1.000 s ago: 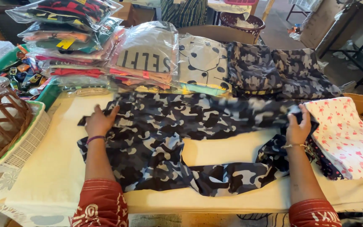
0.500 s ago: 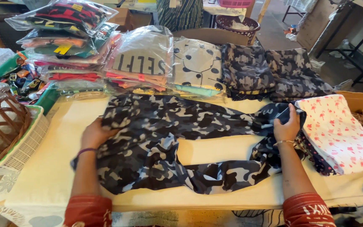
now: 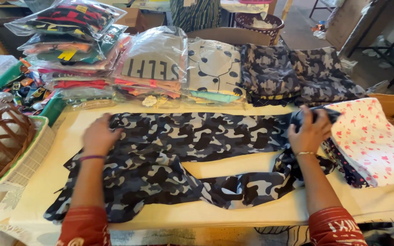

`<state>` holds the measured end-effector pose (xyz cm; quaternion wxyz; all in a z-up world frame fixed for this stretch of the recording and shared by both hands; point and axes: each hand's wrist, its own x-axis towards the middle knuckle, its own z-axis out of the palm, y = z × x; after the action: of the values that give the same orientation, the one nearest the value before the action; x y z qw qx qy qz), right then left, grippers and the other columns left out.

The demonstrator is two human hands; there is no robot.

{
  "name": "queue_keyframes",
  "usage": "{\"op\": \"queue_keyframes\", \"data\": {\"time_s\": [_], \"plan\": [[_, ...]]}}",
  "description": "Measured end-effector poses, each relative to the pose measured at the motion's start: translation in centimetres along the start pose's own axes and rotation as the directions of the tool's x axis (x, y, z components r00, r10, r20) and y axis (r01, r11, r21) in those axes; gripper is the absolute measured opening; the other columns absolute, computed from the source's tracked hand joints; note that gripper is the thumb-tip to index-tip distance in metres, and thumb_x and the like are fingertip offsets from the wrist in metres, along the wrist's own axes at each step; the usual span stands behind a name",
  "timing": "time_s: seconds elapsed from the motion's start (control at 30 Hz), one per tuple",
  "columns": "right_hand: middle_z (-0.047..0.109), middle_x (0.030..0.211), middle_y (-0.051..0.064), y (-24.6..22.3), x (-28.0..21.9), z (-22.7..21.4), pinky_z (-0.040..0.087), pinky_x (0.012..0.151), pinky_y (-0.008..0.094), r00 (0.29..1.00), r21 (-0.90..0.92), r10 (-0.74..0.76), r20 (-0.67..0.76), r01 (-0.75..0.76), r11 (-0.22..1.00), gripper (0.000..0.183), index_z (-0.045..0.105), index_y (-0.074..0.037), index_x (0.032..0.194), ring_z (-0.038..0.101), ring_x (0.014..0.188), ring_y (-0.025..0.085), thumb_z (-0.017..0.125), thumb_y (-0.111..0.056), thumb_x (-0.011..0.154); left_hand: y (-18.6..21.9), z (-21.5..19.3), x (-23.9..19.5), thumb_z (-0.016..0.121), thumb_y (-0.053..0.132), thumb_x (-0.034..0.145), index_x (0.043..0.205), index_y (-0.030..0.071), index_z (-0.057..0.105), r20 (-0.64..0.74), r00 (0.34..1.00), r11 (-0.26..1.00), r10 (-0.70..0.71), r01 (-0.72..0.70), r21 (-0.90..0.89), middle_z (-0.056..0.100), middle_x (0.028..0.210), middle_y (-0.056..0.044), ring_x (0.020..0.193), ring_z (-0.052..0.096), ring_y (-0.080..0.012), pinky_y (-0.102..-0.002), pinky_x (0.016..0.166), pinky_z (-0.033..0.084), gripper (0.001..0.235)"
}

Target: Folding various items of clothing, including a pink patterned garment and camo-patterned leggings on a table.

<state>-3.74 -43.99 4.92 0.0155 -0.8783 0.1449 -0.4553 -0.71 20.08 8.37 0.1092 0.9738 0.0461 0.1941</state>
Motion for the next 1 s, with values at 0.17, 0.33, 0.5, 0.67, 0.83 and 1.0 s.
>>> {"op": "queue_keyframes", "data": {"time_s": [0.17, 0.33, 0.5, 0.67, 0.83, 1.0], "plan": [[0.061, 0.131, 0.006, -2.9, -1.0, -0.4, 0.034, 0.108, 0.053, 0.938, 0.243, -0.331, 0.103, 0.299, 0.923, 0.041, 0.07, -0.021, 0.121, 0.051, 0.128, 0.032, 0.08, -0.025, 0.081, 5.9, 7.9, 4.1, 0.078, 0.035, 0.082, 0.128, 0.011, 0.064, 0.019, 0.978, 0.949, 0.21, -0.199, -0.246, 0.071, 0.107, -0.023, 0.103, 0.067, -0.0434, -0.052, 0.088, 0.054, 0.054], [0.069, 0.119, 0.002, -4.0, -1.2, -1.3, 0.038, 0.102, 0.047, 0.857, 0.422, -0.474, 0.204, 0.359, 0.832, 0.028, 0.072, -0.018, 0.112, 0.06, 0.117, 0.024, 0.076, -0.022, 0.085, 5.4, 14.9, 5.0, 0.064, 0.021, 0.089, 0.132, 0.01, 0.064, -0.093, 0.989, 0.945, 0.117, -0.14, -0.297, 0.068, 0.116, -0.022, 0.099, 0.068, -0.0441, -0.053, 0.083, 0.055, 0.044], [0.072, 0.114, 0.001, -2.9, -0.8, -0.5, 0.041, 0.097, 0.046, 0.886, 0.437, -0.388, 0.253, 0.253, 0.863, 0.026, 0.074, -0.017, 0.112, 0.063, 0.112, 0.025, 0.077, -0.024, 0.086, 2.2, 14.3, 5.2, 0.049, 0.027, 0.108, 0.121, 0.017, 0.07, -0.006, 0.997, 0.995, 0.082, -0.081, 0.064, 0.071, 0.119, -0.014, 0.09, 0.073, -0.0401, -0.054, 0.074, 0.058, 0.026], [0.07, 0.121, 0.004, -2.0, -0.8, 0.2, 0.045, 0.094, 0.048, 0.863, 0.367, -0.331, 0.381, 0.187, 0.911, 0.036, 0.074, -0.02, 0.117, 0.062, 0.111, 0.029, 0.076, -0.037, 0.085, -1.6, 10.7, 4.1, 0.054, 0.036, 0.103, 0.119, 0.02, 0.07, -0.039, 0.995, 0.992, 0.093, -0.09, 0.084, 0.071, 0.112, -0.016, 0.086, 0.072, -0.0415, -0.054, 0.071, 0.057, 0.027], [0.065, 0.126, 0.009, -1.9, -0.9, 0.2, 0.046, 0.089, 0.052, 0.819, 0.372, -0.381, 0.429, 0.224, 0.901, 0.053, 0.072, -0.017, 0.119, 0.06, 0.108, 0.035, 0.08, -0.049, 0.077, -5.5, 9.1, 3.2, 0.055, 0.044, 0.109, 0.121, 0.02, 0.071, -0.084, 0.991, 0.983, 0.101, -0.086, 0.16, 0.072, 0.112, -0.014, 0.086, 0.072, -0.0399, -0.052, 0.072, 0.057, 0.032], [0.072, 0.107, 0.006, -1.4, -1.0, 1.5, 0.054, 0.092, 0.041, 0.784, 0.443, -0.427, 0.45, 0.219, 0.869, 0.026, 0.071, -0.016, 0.11, 0.067, 0.105, 0.031, 0.072, -0.034, 0.091, -6.5, 7.7, 2.8, 0.057, 0.049, 0.107, 0.12, 0.021, 0.074, -0.099, 0.991, 0.985, 0.088, -0.071, 0.156, 0.073, 0.106, -0.011, 0.088, 0.072, -0.0383, -0.05, 0.073, 0.056, 0.035]]}}
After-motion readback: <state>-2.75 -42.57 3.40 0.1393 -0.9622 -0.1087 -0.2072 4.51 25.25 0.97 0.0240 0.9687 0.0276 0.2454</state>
